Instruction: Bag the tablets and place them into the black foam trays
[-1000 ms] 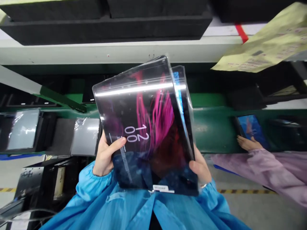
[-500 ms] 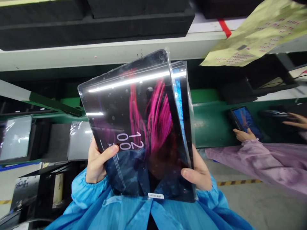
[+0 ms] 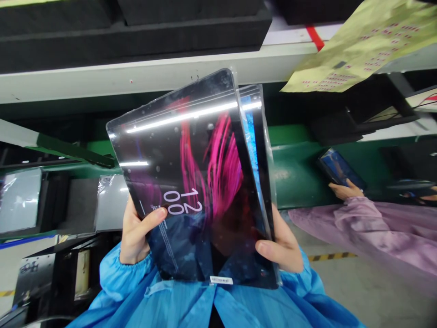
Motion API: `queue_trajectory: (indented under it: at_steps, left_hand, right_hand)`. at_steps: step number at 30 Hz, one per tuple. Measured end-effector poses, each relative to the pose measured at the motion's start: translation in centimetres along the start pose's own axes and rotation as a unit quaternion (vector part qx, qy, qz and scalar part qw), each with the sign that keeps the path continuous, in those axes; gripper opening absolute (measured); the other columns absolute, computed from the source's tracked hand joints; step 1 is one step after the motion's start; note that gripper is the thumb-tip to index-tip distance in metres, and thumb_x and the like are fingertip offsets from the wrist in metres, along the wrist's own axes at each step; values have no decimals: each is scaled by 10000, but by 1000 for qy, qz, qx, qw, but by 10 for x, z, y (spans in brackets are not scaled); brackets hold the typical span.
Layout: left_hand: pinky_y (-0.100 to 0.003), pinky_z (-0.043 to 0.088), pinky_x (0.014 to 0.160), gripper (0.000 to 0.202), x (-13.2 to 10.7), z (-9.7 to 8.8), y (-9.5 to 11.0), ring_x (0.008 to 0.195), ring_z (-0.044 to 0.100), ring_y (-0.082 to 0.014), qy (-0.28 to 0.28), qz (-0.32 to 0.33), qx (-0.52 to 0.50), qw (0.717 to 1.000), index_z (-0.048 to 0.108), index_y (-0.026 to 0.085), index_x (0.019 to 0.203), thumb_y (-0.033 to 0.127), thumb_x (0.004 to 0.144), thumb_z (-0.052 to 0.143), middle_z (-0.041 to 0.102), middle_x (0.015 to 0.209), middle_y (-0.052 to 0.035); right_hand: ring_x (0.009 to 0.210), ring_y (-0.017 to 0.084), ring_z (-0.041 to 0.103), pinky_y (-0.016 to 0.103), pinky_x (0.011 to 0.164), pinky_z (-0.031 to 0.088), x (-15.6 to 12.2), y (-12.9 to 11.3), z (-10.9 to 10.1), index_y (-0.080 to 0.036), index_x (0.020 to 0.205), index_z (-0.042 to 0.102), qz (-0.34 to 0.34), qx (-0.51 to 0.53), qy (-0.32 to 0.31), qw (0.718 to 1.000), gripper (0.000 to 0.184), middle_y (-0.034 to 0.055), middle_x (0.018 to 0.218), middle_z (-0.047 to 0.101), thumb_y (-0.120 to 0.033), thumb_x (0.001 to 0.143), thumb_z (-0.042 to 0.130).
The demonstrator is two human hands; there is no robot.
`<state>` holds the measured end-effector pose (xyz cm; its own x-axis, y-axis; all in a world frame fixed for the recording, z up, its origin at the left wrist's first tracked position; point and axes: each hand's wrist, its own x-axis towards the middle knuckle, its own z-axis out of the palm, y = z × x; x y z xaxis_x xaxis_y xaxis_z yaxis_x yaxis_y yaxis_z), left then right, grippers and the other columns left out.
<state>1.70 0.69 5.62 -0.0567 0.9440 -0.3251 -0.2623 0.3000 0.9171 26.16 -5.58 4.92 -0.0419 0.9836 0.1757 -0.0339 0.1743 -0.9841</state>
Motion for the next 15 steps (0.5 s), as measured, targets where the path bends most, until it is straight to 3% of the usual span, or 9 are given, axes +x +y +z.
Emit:
queue_trajectory:
  at_steps: [3,5,8,11,15]
  left_hand:
    - [-297,644,657,468,1,2,0,725,762,-207,19,-15,4,1000,687,225,1080,278,682,928,791,869,-7]
    - [-303,638,645,522,1,3,1,718,759,-216,31,-9,7,999,682,223,1106,286,657,942,792,866,-11]
    - [-329,646,681,603,2,5,2,744,764,-232,37,-7,19,999,676,219,1186,287,648,941,792,901,-22]
    - [-365,662,755,553,4,5,2,769,771,-239,35,-22,30,999,693,217,1167,296,672,926,784,899,-18]
    - [-360,667,713,604,9,-1,-5,726,773,-244,32,-5,26,999,683,211,1163,294,627,949,791,877,-24]
  right_hand:
    - [615,204,681,293,580,591,-3,4,0,-404,1495,500,77,176,-56,980,506,7,808,711,-400,997,592]
    - [650,216,678,317,605,585,-6,7,1,-411,1470,510,114,231,-59,964,499,11,843,702,-404,981,609]
    - [669,232,666,342,611,565,-9,9,1,-400,1452,517,143,248,-67,956,517,17,844,683,-444,951,639]
    - [679,242,666,358,623,567,-10,12,-1,-380,1466,514,150,243,-61,956,556,30,858,693,-486,936,644]
    - [743,228,693,345,687,588,-12,13,-3,-395,1508,497,151,206,-41,966,593,18,959,727,-481,945,661]
